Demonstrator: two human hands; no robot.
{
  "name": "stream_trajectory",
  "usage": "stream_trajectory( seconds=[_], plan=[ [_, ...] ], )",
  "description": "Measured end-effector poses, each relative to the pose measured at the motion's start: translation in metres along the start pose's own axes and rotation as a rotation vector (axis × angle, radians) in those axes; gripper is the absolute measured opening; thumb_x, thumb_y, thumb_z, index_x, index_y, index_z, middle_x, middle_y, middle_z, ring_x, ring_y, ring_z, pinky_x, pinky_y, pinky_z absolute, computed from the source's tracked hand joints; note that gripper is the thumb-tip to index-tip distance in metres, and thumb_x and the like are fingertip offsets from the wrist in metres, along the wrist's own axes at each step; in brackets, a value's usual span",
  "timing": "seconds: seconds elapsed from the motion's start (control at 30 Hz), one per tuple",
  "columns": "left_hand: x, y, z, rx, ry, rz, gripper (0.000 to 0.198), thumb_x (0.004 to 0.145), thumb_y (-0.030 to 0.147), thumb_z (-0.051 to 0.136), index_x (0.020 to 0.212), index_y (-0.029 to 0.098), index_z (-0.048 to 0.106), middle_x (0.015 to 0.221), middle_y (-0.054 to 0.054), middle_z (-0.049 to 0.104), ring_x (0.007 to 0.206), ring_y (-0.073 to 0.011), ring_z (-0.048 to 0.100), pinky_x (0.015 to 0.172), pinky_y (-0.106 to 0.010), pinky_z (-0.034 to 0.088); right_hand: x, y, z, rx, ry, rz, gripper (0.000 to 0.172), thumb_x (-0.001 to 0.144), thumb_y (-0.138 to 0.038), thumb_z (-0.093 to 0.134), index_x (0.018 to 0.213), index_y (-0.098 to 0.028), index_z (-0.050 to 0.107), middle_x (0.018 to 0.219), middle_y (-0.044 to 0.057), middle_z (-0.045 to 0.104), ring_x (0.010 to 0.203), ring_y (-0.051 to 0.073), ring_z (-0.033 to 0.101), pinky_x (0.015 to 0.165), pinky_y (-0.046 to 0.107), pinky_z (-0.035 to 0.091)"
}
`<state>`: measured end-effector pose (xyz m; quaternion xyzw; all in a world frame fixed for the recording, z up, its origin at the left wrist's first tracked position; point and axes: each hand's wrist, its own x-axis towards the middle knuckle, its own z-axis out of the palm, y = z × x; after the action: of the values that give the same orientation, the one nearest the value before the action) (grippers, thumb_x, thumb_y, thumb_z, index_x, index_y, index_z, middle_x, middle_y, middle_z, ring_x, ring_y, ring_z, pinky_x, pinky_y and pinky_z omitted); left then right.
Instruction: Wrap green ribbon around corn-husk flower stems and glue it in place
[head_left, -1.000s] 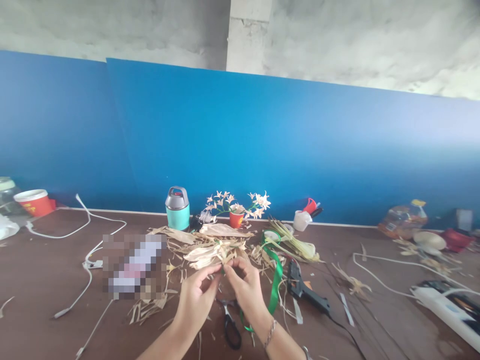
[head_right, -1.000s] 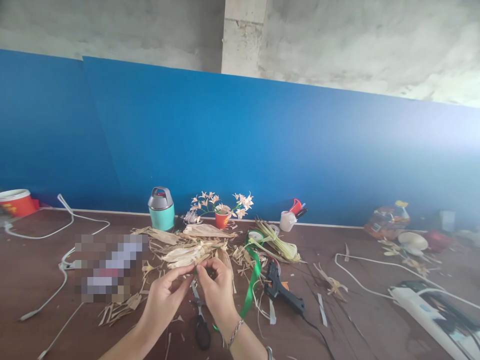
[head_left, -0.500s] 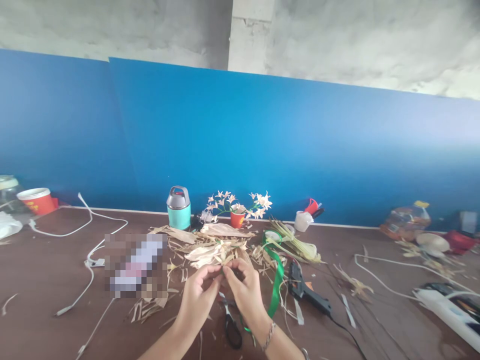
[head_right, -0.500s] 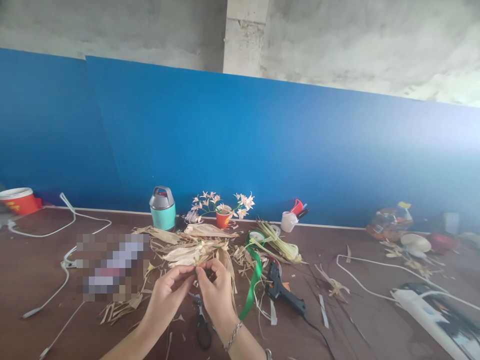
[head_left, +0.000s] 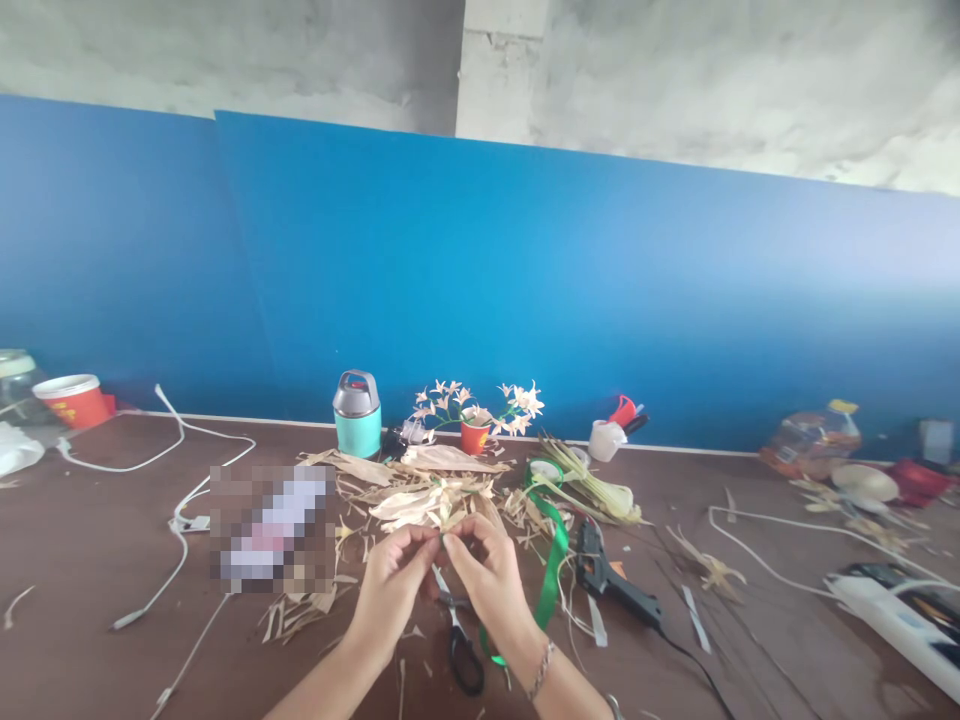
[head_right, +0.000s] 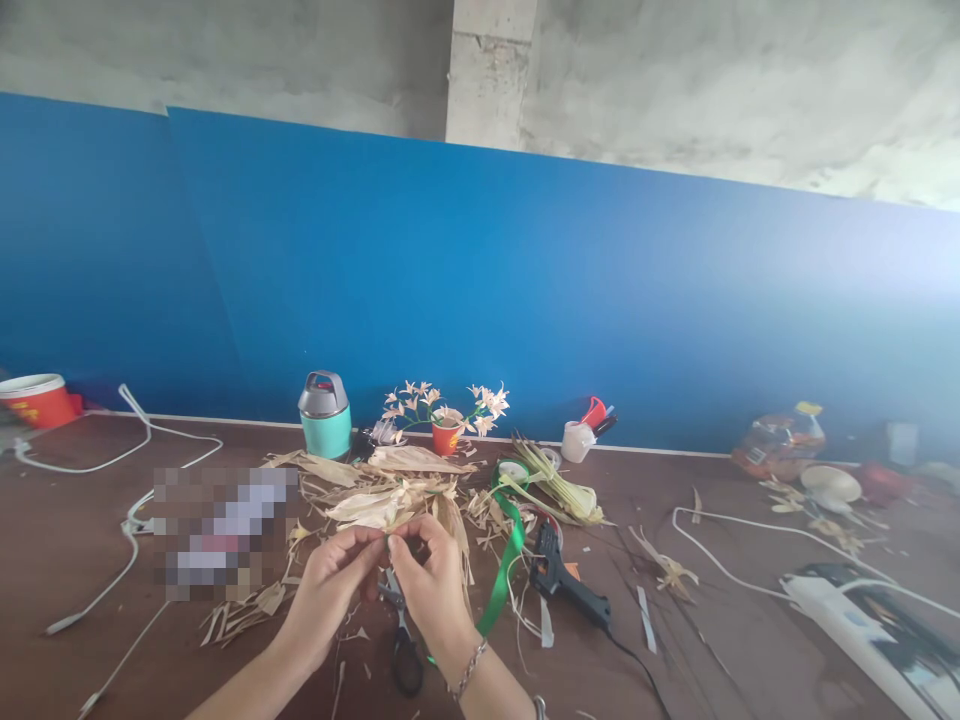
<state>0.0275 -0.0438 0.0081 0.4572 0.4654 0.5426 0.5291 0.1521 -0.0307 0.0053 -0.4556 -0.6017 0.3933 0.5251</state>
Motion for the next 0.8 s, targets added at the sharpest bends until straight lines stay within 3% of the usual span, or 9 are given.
stream_trajectory(
  seconds=[0.2, 0.33, 0.4, 0.53, 0.8],
  plan=[
    [0.0, 0.0, 0.0, -0.067, -0.042, -0.021, 0.022, 0.071, 0.036, 0.065, 0.07, 0.014, 0.061, 0.052, 0.004, 0.054, 0.039, -0.0049, 0.042, 0.042, -0.016, 0.031, -0.001, -0.002, -0.002, 0.031, -0.058, -0.014, 0.011, 0.078, -0.023, 0.054, 0.069, -0.017, 0.053, 0.063, -0.001, 0.055, 0.06, 0.012, 0.051, 0.055, 0.021, 0.04],
    [0.0, -0.002, 0.0, -0.003, -0.002, -0.062, 0.024, 0.072, 0.04, 0.063, 0.077, 0.016, 0.062, 0.046, 0.004, 0.055, 0.037, -0.0084, 0.045, 0.038, -0.018, 0.033, -0.002, -0.005, -0.001, 0.02, -0.033, -0.027, 0.01, 0.077, -0.022, 0.054, 0.069, -0.017, 0.052, 0.065, -0.001, 0.055, 0.06, 0.012, 0.052, 0.055, 0.021, 0.042],
    [0.001, -0.004, -0.002, 0.106, 0.041, -0.014, 0.024, 0.071, 0.041, 0.063, 0.076, 0.017, 0.062, 0.05, 0.003, 0.059, 0.037, -0.0106, 0.049, 0.039, -0.02, 0.037, -0.003, -0.005, 0.001, -0.02, -0.004, -0.023, 0.009, 0.076, -0.021, 0.053, 0.068, -0.017, 0.053, 0.062, -0.002, 0.053, 0.056, 0.012, 0.05, 0.05, 0.021, 0.04],
    [0.001, -0.01, -0.006, 0.33, 0.118, 0.2, 0.021, 0.072, 0.038, 0.062, 0.072, 0.018, 0.067, 0.07, -0.003, 0.069, 0.057, -0.0173, 0.061, 0.052, -0.024, 0.047, -0.004, -0.007, 0.003, -0.06, 0.018, -0.022, 0.01, 0.076, -0.021, 0.052, 0.067, -0.017, 0.053, 0.06, -0.002, 0.053, 0.052, 0.011, 0.048, 0.047, 0.02, 0.038],
    [-0.002, -0.004, -0.005, 0.319, 0.078, 0.198, 0.021, 0.075, 0.033, 0.058, 0.08, 0.016, 0.069, 0.075, -0.005, 0.071, 0.069, -0.0214, 0.065, 0.062, -0.028, 0.052, -0.003, -0.008, 0.001, -0.11, 0.041, -0.078, 0.011, 0.076, -0.023, 0.053, 0.067, -0.016, 0.057, 0.065, 0.001, 0.057, 0.061, 0.013, 0.053, 0.054, 0.021, 0.042]
  ],
)
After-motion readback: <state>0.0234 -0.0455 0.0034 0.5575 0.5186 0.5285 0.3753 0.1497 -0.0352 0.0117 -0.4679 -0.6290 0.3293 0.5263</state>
